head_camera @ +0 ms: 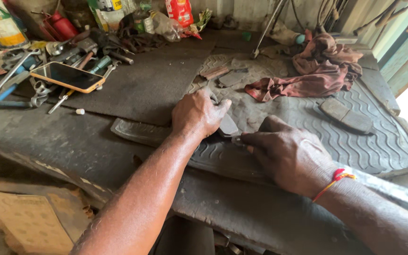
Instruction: The person holds a small, dark metal part in their left hand and uses a metal file in their right hand to smooth its edges. The person repeatedly files the part, rotating it to work on different sides and edges, while standing at a cluttered workbench.
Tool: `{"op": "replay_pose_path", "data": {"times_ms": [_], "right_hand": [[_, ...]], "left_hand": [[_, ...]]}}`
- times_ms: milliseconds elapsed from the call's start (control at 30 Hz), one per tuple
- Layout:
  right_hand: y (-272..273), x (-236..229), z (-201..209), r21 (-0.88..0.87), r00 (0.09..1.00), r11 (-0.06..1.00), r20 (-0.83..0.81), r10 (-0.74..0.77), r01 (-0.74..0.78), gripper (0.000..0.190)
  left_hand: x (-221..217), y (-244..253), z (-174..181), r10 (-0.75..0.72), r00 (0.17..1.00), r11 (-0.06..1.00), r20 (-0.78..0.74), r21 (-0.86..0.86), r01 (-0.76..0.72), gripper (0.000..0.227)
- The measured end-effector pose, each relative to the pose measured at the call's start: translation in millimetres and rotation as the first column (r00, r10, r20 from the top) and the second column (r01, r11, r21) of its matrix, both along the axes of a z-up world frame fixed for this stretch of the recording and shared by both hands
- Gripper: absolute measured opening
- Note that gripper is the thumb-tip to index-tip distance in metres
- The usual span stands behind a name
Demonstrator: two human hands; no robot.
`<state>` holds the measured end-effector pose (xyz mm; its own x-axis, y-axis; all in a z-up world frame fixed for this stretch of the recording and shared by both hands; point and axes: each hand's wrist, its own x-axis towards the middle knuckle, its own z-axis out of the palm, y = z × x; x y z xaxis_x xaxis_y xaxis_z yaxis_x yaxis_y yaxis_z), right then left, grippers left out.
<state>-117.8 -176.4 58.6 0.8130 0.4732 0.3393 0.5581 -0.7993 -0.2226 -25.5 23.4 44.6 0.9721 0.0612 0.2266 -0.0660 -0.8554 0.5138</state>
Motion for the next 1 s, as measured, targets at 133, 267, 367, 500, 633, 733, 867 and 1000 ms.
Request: {"op": "replay_pose_path", "data": {"times_ms": [133,267,367,500,633,733,867,1000], "right_hand": [[0.5,-0.1,2.0,-0.037,0.996,0.998,-0.081,-0.046,0.044,0.041],[1.8,2.0,0.0,0.029,0.998,0.999,-0.055,0.025,-0.023,0.037],[0.8,2.7,0.4,0.052,0.996,0.997,-0.076,0.052,-0.048,0.037],[2.7,2.4,2.5,0.06,0.995,0.997,-0.087,0.054,-0.049,0.038],[3.4,2.7,2.2,0.061,0.993,0.995,-0.082,0.086,-0.081,0.031],[4.0,2.7,2.1,0.061,0.994,0.996,-0.08,0.069,-0.065,0.037],[5.6,5.1,3.2,0.083,0.99,0.988,-0.041,0.133,-0.13,0.029],[7.3,5.0,3.3,0.106,0.991,0.987,-0.043,0.129,-0.124,0.026]], "left_hand": [[-0.6,1.5,-1.0,0.011,1.0,1.0,-0.023,0.024,-0.01,0.054],[0.0,-1.3,0.3,0.012,1.0,1.0,-0.013,0.009,-0.012,0.052],[-2.4,-1.4,2.1,0.007,1.0,0.999,0.0,0.034,-0.007,0.053],[-4.4,-2.9,5.7,0.026,0.997,1.0,-0.073,0.003,-0.026,0.052],[-3.4,-4.4,6.9,0.036,0.995,0.999,-0.091,0.036,-0.033,0.054],[-3.8,-5.4,5.8,0.039,0.996,0.999,-0.084,0.034,-0.037,0.053],[-2.0,-5.5,5.0,0.042,0.997,0.999,-0.07,0.032,-0.04,0.053],[-1.6,-6.3,5.3,0.054,0.996,0.998,-0.073,0.049,-0.05,0.052]]}}
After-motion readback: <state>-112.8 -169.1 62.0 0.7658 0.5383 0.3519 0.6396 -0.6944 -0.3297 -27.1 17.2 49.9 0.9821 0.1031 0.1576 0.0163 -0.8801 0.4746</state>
